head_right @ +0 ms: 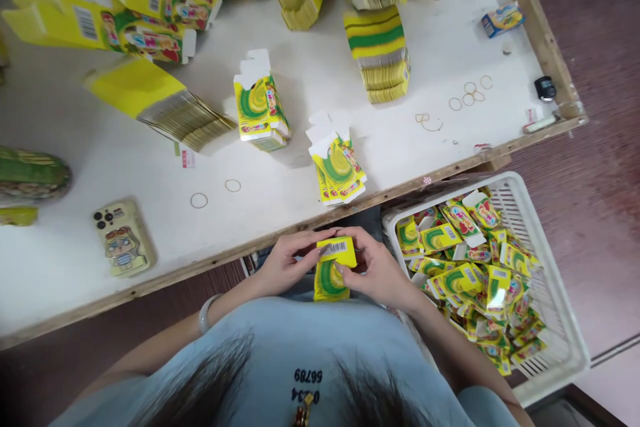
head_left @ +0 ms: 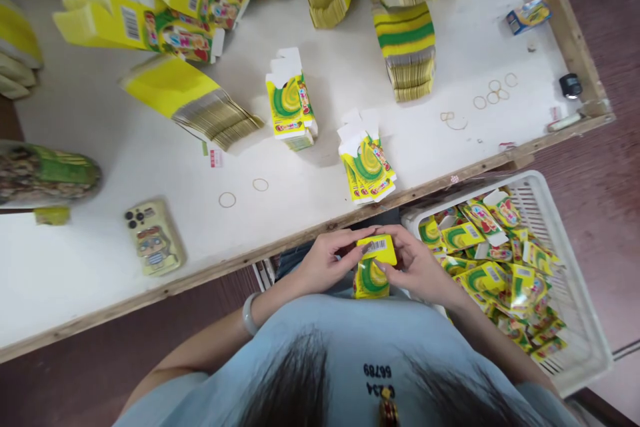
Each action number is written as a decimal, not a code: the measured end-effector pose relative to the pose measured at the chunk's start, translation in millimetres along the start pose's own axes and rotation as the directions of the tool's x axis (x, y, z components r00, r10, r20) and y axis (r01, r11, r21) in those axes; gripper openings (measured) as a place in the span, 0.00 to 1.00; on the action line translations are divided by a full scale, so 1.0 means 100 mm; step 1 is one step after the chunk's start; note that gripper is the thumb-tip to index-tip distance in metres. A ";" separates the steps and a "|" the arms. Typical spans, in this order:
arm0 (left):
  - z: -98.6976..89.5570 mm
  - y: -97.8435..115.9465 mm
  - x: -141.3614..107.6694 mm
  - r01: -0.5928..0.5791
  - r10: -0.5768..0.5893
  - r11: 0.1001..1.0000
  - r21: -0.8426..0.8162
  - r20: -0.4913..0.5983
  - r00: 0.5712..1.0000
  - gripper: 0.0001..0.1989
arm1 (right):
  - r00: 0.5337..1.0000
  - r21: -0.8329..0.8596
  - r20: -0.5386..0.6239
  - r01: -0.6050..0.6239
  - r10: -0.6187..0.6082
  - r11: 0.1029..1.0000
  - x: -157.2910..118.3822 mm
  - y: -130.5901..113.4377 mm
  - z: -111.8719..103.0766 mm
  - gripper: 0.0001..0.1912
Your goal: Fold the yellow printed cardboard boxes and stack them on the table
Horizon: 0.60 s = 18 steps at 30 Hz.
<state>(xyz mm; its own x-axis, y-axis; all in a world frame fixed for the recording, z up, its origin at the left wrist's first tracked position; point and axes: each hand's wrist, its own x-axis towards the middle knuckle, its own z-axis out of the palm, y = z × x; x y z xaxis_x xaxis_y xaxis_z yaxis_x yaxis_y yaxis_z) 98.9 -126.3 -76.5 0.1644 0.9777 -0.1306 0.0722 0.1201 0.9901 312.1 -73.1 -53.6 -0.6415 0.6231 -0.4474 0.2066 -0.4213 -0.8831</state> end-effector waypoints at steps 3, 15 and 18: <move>0.00 -0.01 -0.01 0.002 -0.002 0.999 0.034 -0.004 1.000 0.25 | 1.000 -0.024 -0.019 0.013 -0.014 1.000 0.00 -0.03 -0.02 0.22; -0.21 0.08 0.10 -0.176 0.112 0.946 0.273 0.236 0.965 0.26 | 0.983 0.036 -0.172 0.064 -0.057 0.997 0.00 0.28 -0.09 0.21; -0.35 0.12 0.40 -0.245 0.221 0.847 0.472 0.106 0.969 0.24 | 0.852 -0.260 -0.492 0.052 -0.179 0.964 -0.18 0.34 -0.51 0.21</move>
<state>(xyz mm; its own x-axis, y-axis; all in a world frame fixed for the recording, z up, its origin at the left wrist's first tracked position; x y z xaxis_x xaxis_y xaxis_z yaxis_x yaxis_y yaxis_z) 72.0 -79.6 -68.1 0.2795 0.9562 0.0869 0.4855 -0.2188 0.8464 368.2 -65.4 -82.2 -0.2202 0.9304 -0.2931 0.3582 -0.2024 -0.9114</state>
